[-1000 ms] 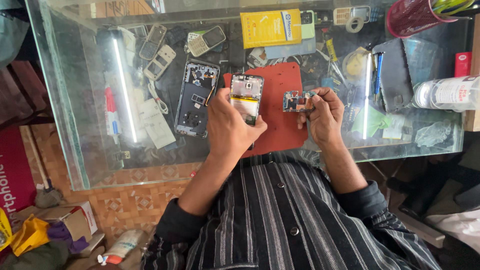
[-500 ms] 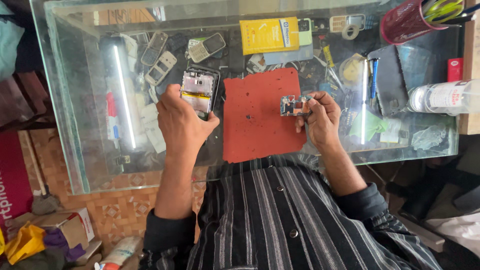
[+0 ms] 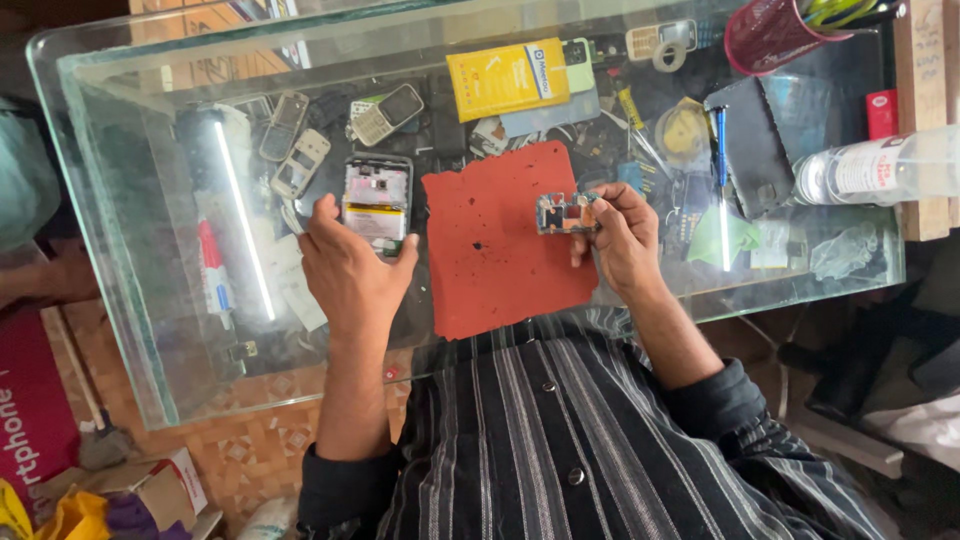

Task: The person repairs a smartphone at a glass workbench. They use a blue screwdriver to unscrew components from the opened phone, pry at the frame, remove the back cover, lift out the battery, and handle the exposed motherboard and internal parts, setting components aside on the red mat.

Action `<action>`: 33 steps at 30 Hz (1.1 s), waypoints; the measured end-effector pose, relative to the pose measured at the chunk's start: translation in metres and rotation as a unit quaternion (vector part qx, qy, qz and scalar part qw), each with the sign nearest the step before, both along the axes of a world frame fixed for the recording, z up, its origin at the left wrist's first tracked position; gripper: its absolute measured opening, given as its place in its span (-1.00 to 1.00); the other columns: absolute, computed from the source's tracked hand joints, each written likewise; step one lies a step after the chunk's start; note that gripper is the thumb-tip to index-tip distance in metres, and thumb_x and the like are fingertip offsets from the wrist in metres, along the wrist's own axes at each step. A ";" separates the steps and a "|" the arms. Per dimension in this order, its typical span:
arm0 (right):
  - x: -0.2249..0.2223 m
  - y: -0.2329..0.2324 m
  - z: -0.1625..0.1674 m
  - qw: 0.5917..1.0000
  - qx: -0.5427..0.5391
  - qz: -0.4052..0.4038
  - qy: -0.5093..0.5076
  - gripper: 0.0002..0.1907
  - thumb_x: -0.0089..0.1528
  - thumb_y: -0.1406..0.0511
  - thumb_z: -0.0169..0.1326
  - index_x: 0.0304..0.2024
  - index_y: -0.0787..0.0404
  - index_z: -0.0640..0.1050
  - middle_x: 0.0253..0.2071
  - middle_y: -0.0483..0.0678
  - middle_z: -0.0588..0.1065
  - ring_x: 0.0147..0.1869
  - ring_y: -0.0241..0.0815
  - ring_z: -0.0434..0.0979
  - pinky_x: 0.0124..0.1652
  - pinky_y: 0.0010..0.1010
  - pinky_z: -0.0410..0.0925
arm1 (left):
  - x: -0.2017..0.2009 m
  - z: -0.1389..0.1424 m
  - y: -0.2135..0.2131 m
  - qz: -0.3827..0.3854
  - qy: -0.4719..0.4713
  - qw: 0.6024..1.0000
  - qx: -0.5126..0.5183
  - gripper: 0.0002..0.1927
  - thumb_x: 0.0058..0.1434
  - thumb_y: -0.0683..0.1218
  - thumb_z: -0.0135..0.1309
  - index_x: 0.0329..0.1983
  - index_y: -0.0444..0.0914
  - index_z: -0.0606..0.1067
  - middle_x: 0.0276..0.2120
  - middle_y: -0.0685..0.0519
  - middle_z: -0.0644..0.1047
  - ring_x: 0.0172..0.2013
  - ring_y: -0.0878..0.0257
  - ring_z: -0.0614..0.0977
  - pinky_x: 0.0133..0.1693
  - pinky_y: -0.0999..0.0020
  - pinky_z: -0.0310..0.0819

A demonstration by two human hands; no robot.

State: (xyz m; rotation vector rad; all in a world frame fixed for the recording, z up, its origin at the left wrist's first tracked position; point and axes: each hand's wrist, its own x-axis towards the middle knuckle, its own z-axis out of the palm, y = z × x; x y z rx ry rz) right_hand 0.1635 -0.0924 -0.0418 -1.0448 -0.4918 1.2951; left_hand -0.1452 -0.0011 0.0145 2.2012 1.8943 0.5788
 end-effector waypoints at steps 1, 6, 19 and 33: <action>-0.001 0.000 0.003 1.000 -0.014 0.001 -0.011 -0.86 0.43 0.35 -0.05 -0.02 0.32 0.41 -0.24 0.01 0.52 -0.42 -0.16 0.53 -0.48 -0.30 0.45 | -0.001 -0.001 0.000 0.008 0.005 1.000 -0.010 -0.01 -0.05 0.10 0.48 0.29 -0.40 0.21 0.05 -0.22 0.42 0.00 -0.20 0.44 -0.01 -0.08 0.36; -0.006 0.000 0.027 0.999 -0.021 0.025 -0.035 -0.83 0.47 0.36 -0.03 0.02 0.38 0.45 -0.23 0.03 0.51 -0.32 -0.15 0.58 -0.38 -0.29 0.51 | -0.017 0.000 0.003 0.050 0.030 0.998 -0.002 -0.03 -0.01 0.09 0.48 0.31 -0.37 0.21 0.08 -0.22 0.42 0.04 -0.21 0.44 0.01 -0.11 0.36; -0.023 -0.022 0.119 0.989 0.024 0.072 -0.130 -0.77 0.42 0.42 0.06 0.05 0.52 0.48 -0.17 0.13 0.56 -0.21 -0.16 0.61 -0.26 -0.32 0.50 | 0.048 0.086 -0.045 -0.190 -0.533 0.771 -0.291 -0.45 0.28 -0.12 0.25 0.28 -0.39 0.39 -0.07 -0.05 0.59 -0.15 0.28 0.67 -0.08 0.37 0.61; -0.026 -0.035 0.154 0.980 0.131 0.068 -0.132 -0.84 0.41 0.43 0.11 -0.01 0.41 0.46 -0.12 0.18 0.55 -0.18 -0.10 0.65 -0.26 -0.30 0.55 | 0.071 0.117 -0.049 -0.243 -0.550 0.766 -0.227 -0.79 0.33 -0.32 0.20 0.01 -0.37 0.54 -0.32 0.03 0.60 -0.29 0.29 0.71 -0.23 0.44 0.69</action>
